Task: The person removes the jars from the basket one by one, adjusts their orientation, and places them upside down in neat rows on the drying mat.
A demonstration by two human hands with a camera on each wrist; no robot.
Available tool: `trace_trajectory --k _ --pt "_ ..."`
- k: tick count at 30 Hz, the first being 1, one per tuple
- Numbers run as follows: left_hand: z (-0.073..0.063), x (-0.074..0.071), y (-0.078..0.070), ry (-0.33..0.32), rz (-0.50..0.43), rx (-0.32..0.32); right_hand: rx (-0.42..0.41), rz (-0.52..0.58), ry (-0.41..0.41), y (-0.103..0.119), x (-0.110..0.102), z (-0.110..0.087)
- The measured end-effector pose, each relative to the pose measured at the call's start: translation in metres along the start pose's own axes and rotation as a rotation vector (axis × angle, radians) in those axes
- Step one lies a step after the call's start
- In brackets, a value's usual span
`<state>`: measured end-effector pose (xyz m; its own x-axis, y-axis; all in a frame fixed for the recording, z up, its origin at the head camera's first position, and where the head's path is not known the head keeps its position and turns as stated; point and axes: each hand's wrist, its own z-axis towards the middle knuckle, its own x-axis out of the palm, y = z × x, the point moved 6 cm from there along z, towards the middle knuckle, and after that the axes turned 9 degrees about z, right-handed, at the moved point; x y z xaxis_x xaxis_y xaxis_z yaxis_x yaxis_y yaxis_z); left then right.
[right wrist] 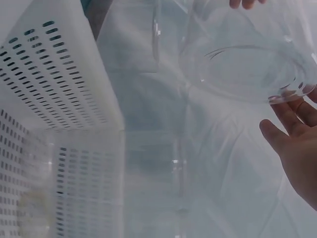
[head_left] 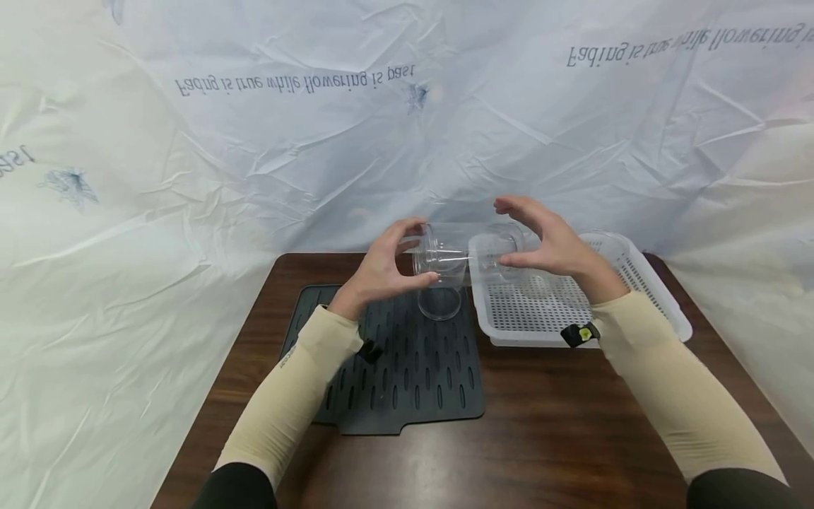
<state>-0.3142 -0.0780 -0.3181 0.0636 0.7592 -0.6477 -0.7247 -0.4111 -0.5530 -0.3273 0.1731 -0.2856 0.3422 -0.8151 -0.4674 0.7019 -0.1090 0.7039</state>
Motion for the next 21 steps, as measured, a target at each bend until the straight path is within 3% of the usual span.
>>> trace_trajectory --k 7,14,21 --pt "-0.003 -0.003 0.002 -0.009 -0.031 0.001 0.032 0.287 -0.057 -0.017 0.002 -0.01" --pt "-0.001 -0.003 0.0 0.003 -0.069 -0.023 0.108 0.393 -0.125 -0.033 0.004 -0.023" --pt "-0.005 -0.015 -0.032 0.012 -0.096 -0.019 0.088 0.575 -0.198 -0.046 0.011 -0.029"
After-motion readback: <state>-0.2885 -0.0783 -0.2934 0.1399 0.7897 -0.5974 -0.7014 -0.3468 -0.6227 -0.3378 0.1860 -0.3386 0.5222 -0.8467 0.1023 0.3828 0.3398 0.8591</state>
